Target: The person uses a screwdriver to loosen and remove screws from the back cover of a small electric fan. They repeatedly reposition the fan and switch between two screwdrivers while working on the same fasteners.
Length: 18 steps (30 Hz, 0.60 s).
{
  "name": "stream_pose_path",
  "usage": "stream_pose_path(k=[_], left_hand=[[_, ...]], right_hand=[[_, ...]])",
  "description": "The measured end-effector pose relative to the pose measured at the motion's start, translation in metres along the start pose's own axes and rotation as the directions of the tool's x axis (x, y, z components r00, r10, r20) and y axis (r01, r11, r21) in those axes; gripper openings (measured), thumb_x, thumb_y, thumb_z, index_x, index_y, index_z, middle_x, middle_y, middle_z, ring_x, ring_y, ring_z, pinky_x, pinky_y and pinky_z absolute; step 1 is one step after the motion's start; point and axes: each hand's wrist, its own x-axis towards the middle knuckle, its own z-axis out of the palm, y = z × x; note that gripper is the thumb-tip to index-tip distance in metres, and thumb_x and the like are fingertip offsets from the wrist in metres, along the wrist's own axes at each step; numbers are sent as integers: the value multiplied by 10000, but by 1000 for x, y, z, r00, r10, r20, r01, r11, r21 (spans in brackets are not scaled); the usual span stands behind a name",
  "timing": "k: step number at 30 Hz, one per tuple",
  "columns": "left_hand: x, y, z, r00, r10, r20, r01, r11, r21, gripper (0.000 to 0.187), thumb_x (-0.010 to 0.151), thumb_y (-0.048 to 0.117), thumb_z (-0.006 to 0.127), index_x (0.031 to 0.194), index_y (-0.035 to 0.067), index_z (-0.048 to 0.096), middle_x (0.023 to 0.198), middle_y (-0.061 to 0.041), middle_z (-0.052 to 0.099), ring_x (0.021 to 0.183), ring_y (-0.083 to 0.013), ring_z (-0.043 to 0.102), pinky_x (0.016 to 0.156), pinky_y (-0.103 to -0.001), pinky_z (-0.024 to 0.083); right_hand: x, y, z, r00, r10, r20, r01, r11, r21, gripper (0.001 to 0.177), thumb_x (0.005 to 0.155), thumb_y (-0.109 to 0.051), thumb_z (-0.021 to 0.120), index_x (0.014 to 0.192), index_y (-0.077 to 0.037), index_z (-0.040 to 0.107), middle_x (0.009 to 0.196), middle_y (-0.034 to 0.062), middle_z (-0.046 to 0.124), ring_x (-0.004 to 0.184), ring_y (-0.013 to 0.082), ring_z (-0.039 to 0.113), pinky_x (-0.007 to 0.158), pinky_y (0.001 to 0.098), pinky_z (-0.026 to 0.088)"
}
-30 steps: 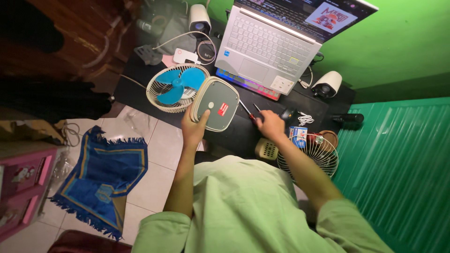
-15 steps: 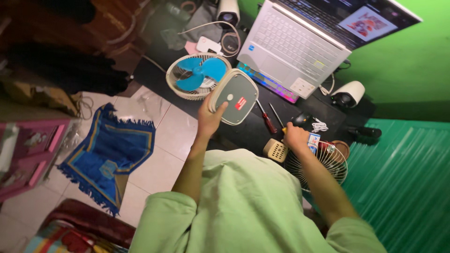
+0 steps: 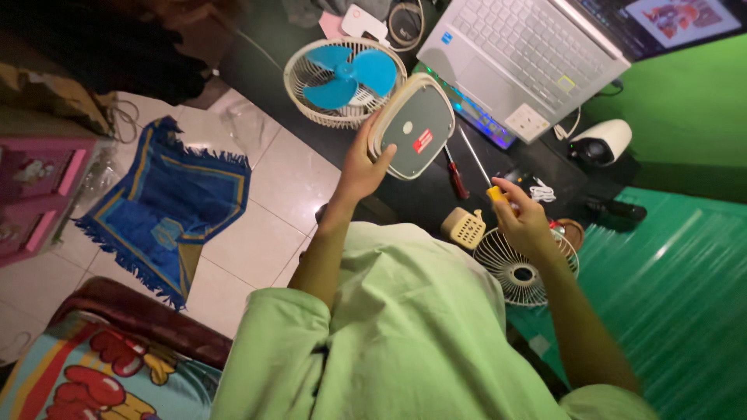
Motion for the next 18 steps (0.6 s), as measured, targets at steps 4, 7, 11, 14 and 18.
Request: stream_pose_path(k=[4, 7, 11, 14, 18], left_hand=[[1, 1, 2, 1000, 12, 3, -12, 1000, -23, 688, 980, 26, 672, 1584, -1, 342, 1576, -190, 486, 1482, -253, 467, 1235, -361, 363], [2, 5, 1, 1000, 7, 21, -7, 999, -43, 689, 985, 17, 648, 1589, -3, 317, 1569, -198, 475, 1476, -263, 463, 1231, -365, 363], [2, 11, -1, 999, 24, 38, -23, 1000, -21, 682, 989, -6, 578, 1607, 5, 291, 1586, -217, 472, 1492, -294, 467, 1244, -379, 356], [2, 16, 0, 998, 50, 37, -52, 998, 31, 670, 1001, 1, 580, 1603, 11, 285, 1579, -239, 474, 1493, -318, 479, 1236, -390, 373], [3, 21, 0, 999, 12, 48, -13, 999, 31, 675, 1000, -3, 579, 1602, 12, 275, 1562, -260, 488, 1483, -347, 490, 1217, -404, 385]], right_hand=[[-23, -47, 7, 995, -92, 45, 97, 990, -107, 384, 1005, -145, 606, 1382, -77, 627, 873, -9, 603, 624, 4, 466, 521, 206, 378], [-36, -79, 10, 996, -86, 18, 88, 972, -217, 372, 1012, -163, 613, 1375, -89, 638, 808, 23, 620, 619, 22, 485, 537, 219, 397], [-46, -108, 19, 999, -11, 53, 23, 968, -248, 367, 985, -200, 654, 1339, -105, 660, 801, 74, 686, 650, 83, 590, 592, 252, 476], [-46, -121, 28, 984, -148, 96, 173, 915, -364, 378, 957, -227, 672, 1307, -82, 659, 958, 120, 753, 809, 194, 717, 721, 311, 551], [-43, -134, 38, 968, -236, 82, 248, 863, -441, 360, 948, -262, 669, 1261, -87, 693, 1086, 163, 757, 947, 324, 745, 831, 386, 564]])
